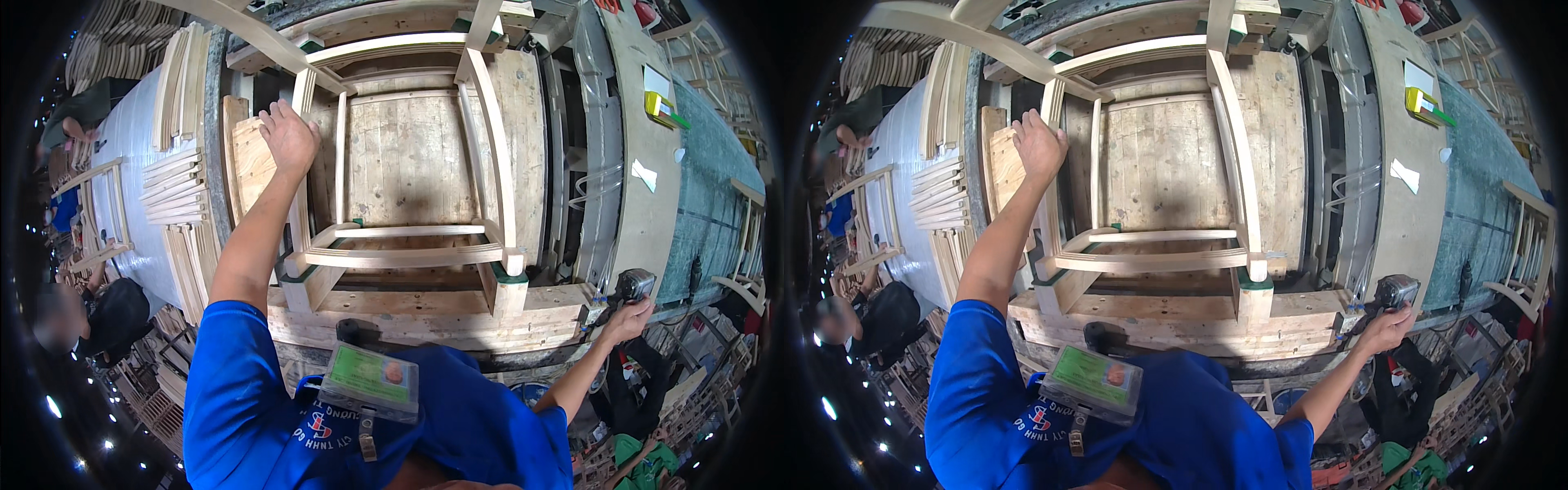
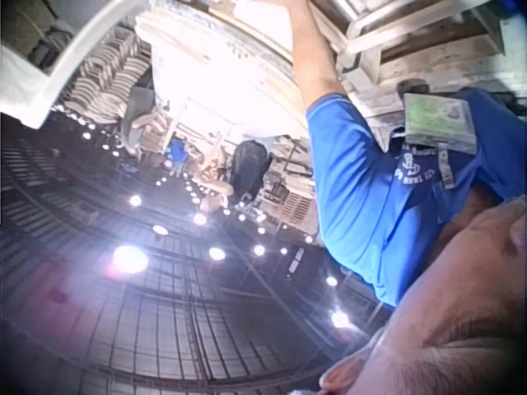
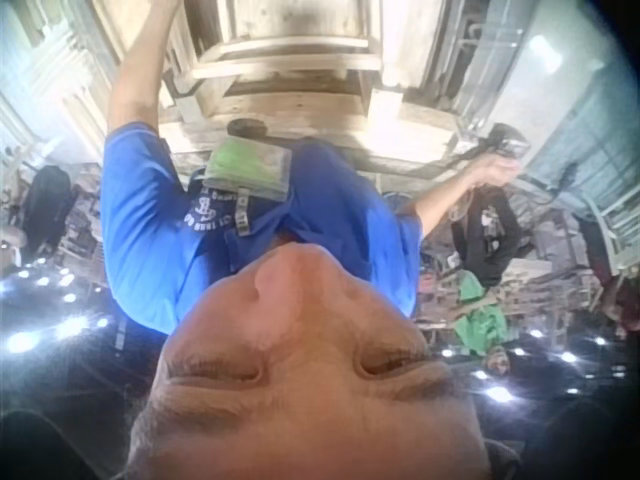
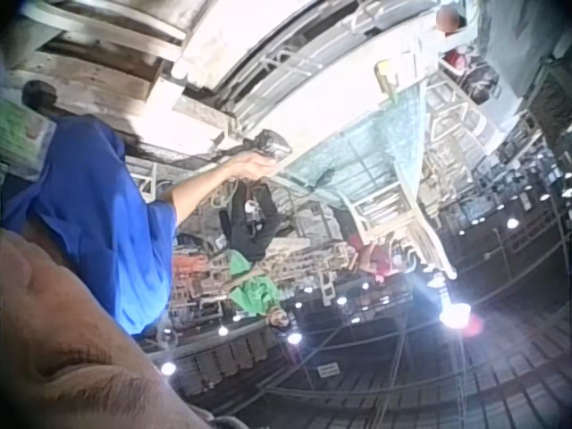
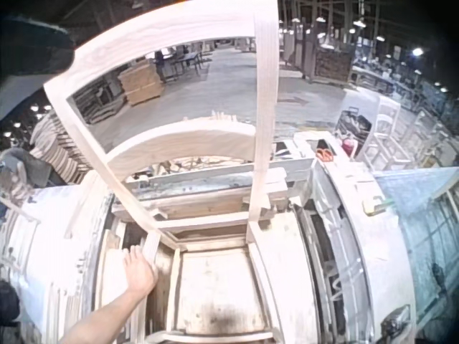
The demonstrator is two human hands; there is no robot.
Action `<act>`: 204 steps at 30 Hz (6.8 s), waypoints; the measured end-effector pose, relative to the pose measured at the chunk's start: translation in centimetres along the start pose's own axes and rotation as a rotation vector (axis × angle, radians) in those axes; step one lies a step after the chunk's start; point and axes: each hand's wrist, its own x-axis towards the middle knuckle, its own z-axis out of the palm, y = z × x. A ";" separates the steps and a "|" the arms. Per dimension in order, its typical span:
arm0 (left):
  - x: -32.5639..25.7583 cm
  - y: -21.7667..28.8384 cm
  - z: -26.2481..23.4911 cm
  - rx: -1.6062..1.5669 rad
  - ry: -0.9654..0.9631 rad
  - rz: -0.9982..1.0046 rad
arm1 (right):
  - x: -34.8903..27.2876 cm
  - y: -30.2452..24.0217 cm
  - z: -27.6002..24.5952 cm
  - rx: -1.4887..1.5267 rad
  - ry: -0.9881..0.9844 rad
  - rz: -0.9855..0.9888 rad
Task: The person assembles wooden chair frames by aligning parts and using a nail gun to fasten them together. They handle multiple chair frames, positioning them on a workbench and securing joints with a pneumatic nailer.
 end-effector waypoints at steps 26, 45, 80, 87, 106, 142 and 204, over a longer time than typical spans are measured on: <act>1.7 0.3 -0.5 -0.007 -0.101 -0.023 | -13.0 -22.3 11.8 0.532 -1.558 -0.014; 0.2 0.5 0.3 0.079 -0.023 -0.134 | -3.8 -0.9 -5.3 -0.682 -0.402 -0.216; -0.5 0.0 0.0 0.046 0.000 -0.171 | -3.3 -1.5 -5.7 -0.579 -0.462 -0.217; -5.0 -1.5 -3.0 -0.167 -0.147 -0.333 | -3.5 -1.8 -8.3 -0.541 -0.609 -0.230; -12.0 -5.9 -1.6 -0.199 -0.203 -0.281 | -12.4 -4.4 -15.5 0.065 -0.987 -0.281; -26.2 13.5 -15.7 -1.318 -0.532 0.201 | 8.4 -1.5 -11.0 -0.173 -0.623 -0.572; -26.8 25.0 -10.2 -2.880 -1.505 -1.176 | -15.3 -39.6 5.5 -0.731 -1.823 0.282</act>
